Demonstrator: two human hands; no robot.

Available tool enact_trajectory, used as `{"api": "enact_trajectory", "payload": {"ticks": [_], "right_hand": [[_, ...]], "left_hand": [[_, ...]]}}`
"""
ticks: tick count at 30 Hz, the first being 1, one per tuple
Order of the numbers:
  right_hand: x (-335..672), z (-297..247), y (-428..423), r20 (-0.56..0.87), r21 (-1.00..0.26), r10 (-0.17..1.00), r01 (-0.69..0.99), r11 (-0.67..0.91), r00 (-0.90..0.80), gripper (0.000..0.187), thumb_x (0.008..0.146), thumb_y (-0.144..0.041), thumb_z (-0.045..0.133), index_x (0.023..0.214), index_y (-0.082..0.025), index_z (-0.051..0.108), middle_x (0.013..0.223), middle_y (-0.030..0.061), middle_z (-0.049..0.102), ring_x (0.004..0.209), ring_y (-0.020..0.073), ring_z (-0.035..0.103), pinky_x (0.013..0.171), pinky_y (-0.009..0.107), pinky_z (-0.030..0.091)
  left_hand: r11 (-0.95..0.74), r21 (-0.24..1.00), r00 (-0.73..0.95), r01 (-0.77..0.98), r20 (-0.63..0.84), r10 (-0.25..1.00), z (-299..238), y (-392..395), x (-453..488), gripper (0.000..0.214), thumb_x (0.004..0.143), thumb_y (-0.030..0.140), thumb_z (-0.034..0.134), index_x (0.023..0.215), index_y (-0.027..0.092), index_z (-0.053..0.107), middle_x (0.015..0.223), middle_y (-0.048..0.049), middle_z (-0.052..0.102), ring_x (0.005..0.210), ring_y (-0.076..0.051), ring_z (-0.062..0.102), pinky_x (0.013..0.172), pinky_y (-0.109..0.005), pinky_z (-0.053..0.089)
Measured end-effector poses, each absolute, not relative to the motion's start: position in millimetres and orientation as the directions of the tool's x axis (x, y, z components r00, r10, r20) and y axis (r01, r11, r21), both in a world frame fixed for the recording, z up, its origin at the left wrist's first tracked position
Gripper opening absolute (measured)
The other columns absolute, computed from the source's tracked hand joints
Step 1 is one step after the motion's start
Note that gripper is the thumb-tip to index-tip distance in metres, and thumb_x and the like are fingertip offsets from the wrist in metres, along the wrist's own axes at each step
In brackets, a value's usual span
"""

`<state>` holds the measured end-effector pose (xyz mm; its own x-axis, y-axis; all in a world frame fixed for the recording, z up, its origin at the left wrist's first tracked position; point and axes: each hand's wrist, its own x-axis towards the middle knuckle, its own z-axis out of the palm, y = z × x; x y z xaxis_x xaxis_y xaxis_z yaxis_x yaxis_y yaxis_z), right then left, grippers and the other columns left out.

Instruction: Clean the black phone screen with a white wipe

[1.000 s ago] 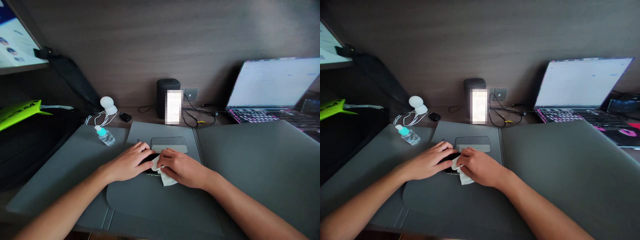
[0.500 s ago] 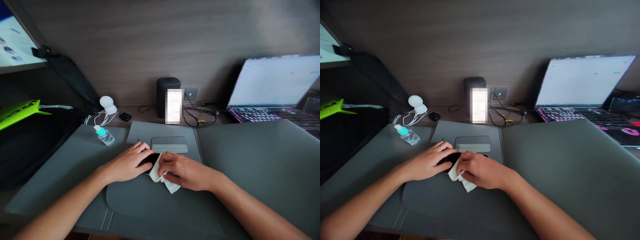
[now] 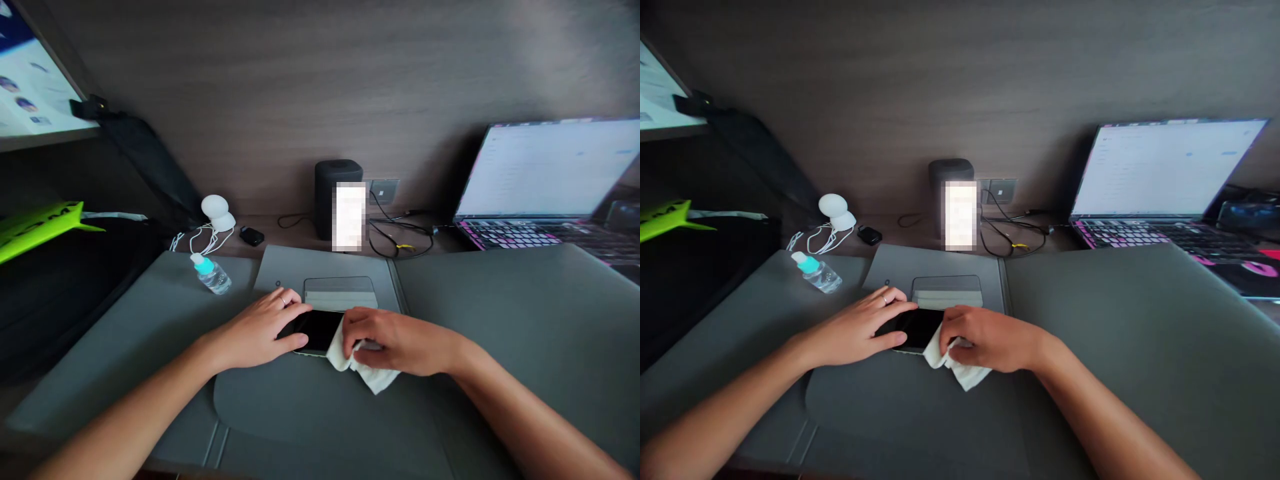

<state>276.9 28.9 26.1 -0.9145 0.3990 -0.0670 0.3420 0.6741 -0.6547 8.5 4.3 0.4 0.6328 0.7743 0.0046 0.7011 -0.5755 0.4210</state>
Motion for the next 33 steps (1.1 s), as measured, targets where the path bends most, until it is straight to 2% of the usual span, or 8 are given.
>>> {"api": "enact_trajectory", "payload": {"ticks": [7,11,13,16,20,25,29,33], "right_hand": [[298,40,31,-0.217,-0.661,0.401,0.436,0.611,-0.89,0.02,0.087,-0.009,0.054,0.091,-0.018,0.071,0.096,0.0045,0.065,0.08,0.0132,0.062,0.075,0.024,0.051],[311,46,37,-0.171,-0.62,0.558,0.529,0.579,-0.812,0.02,0.084,-0.012,0.051,0.09,-0.02,0.069,0.09,0.0036,0.067,0.076,0.015,0.061,0.069,0.025,0.049],[323,47,44,-0.094,-0.551,0.67,0.599,0.581,-0.736,0.02,0.082,-0.014,0.048,0.09,-0.02,0.066,0.088,0.0028,0.066,0.075,0.0159,0.06,0.068,0.027,0.047],[342,40,59,0.037,-0.329,0.8,0.749,0.575,-0.598,0.015,0.084,-0.022,0.046,0.079,-0.02,0.06,0.08,0.0038,0.062,0.074,0.0189,0.057,0.069,0.032,0.045],[356,24,68,-0.006,-0.121,0.854,0.848,0.516,-0.521,0.026,0.087,-0.03,0.046,0.073,-0.019,0.065,0.081,0.0084,0.061,0.076,0.0227,0.057,0.074,0.039,0.046],[341,19,61,0.122,-0.059,0.862,0.863,0.501,-0.492,0.043,0.091,-0.057,0.048,0.1,-0.02,0.07,0.106,0.0107,0.065,0.104,0.0327,0.058,0.087,0.05,0.045],[322,14,57,0.13,-0.166,0.793,0.775,0.609,-0.595,0.063,0.088,-0.051,0.059,0.141,-0.02,0.046,0.136,0.0143,0.054,0.123,0.0344,0.05,0.098,0.052,0.044],[316,3,60,0.092,-0.287,0.755,0.709,0.644,-0.649,0.069,0.089,-0.043,0.059,0.15,-0.021,0.032,0.139,0.0148,0.051,0.126,0.0313,0.049,0.102,0.048,0.044]], "left_hand": [[-0.573,0.422,0.635,0.702,-0.009,0.772,1,3,8,0.042,0.098,0.04,0.05,0.138,0.029,0.045,0.122,-0.0059,0.052,0.115,-0.025,0.05,0.1,-0.041,0.043],[-0.573,0.437,0.637,0.693,0.0,0.771,1,3,7,0.042,0.098,0.043,0.049,0.138,0.03,0.046,0.122,-0.006,0.053,0.115,-0.026,0.051,0.1,-0.042,0.043],[-0.572,0.434,0.635,0.696,0.0,0.773,1,4,7,0.042,0.098,0.043,0.049,0.138,0.03,0.046,0.122,-0.0059,0.053,0.115,-0.026,0.051,0.101,-0.042,0.042],[-0.572,0.436,0.637,0.695,-0.005,0.77,0,4,7,0.042,0.098,0.043,0.049,0.138,0.03,0.046,0.122,-0.006,0.053,0.115,-0.026,0.05,0.101,-0.042,0.042],[-0.582,0.445,0.644,0.681,0.016,0.765,0,4,7,0.042,0.099,0.043,0.048,0.139,0.031,0.045,0.122,-0.0059,0.053,0.113,-0.025,0.052,0.099,-0.041,0.043],[-0.583,0.441,0.645,0.683,0.012,0.764,1,4,8,0.042,0.099,0.043,0.048,0.138,0.03,0.045,0.122,-0.0061,0.053,0.114,-0.025,0.051,0.099,-0.041,0.044],[-0.58,0.439,0.638,0.686,0.019,0.769,2,4,8,0.041,0.098,0.041,0.05,0.138,0.029,0.047,0.121,-0.0048,0.053,0.114,-0.025,0.052,0.099,-0.04,0.045],[-0.584,0.435,0.635,0.686,0.036,0.772,2,3,8,0.041,0.098,0.042,0.049,0.137,0.03,0.048,0.119,-0.0032,0.054,0.113,-0.025,0.053,0.099,-0.038,0.046]]}}
